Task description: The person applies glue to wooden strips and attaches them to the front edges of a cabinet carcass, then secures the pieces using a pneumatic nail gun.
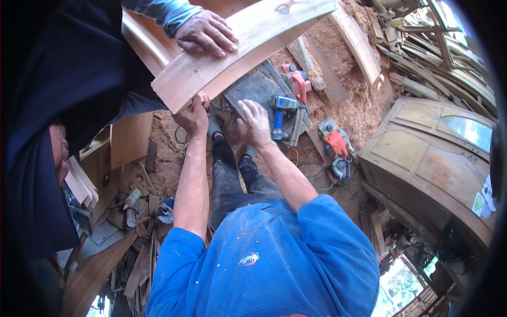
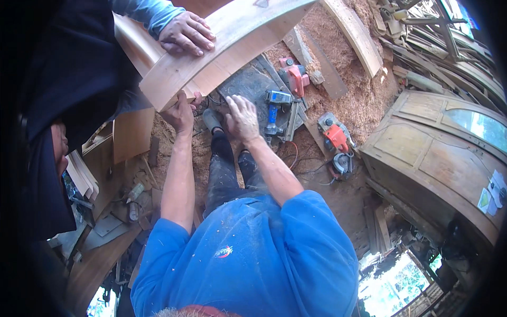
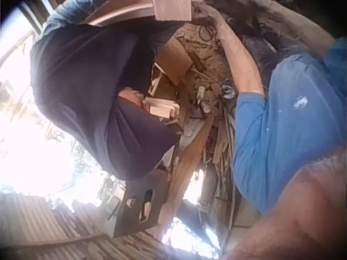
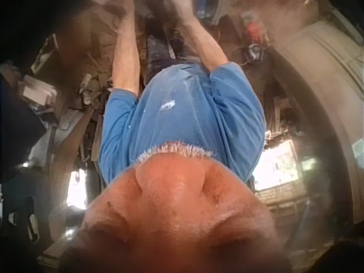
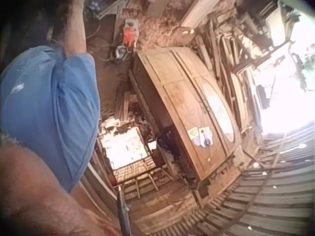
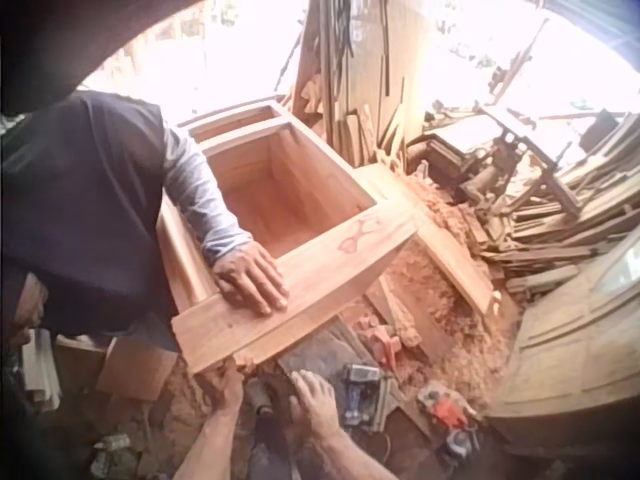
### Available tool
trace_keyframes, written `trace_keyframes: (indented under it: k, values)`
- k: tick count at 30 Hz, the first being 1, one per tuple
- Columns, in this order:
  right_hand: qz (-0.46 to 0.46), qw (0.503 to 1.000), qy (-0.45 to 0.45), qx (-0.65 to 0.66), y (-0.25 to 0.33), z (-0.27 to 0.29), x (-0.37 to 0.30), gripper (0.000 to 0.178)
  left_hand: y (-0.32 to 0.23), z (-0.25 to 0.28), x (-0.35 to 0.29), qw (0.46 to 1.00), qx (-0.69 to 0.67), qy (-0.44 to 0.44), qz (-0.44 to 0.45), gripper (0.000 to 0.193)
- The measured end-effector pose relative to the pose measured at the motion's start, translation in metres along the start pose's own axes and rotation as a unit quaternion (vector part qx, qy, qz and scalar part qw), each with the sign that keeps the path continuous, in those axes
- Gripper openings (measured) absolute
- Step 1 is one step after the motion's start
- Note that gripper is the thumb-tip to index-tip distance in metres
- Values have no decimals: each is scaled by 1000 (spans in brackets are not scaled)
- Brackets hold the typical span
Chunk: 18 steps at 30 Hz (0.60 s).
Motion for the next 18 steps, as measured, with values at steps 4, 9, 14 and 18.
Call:
trace_keyframes:
  k: [4,9,14,18]
  values:
    - [63,992,-97,-41,-5,102,66,67,1,-5,-3,998,-52,8,41,15]
    - [-288,733,-227,572,-78,177,150,63,-11,-21,0,902,-378,14,209,10]
    - [-128,923,-359,48,-90,276,196,58,-8,-12,4,969,-183,77,148,11]
    - [11,970,-163,-180,-103,294,233,51,-19,-27,3,927,-295,68,220,15]
Point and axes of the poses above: each hand's wrist, its own x-axis towards the middle knuckle, its own z-axis out of the back of the hand, y = z × x, the point moved 10 cm from there along x, towards the middle knuckle, and after that the axes turned 5 degrees about x, right-handed, at the moved point
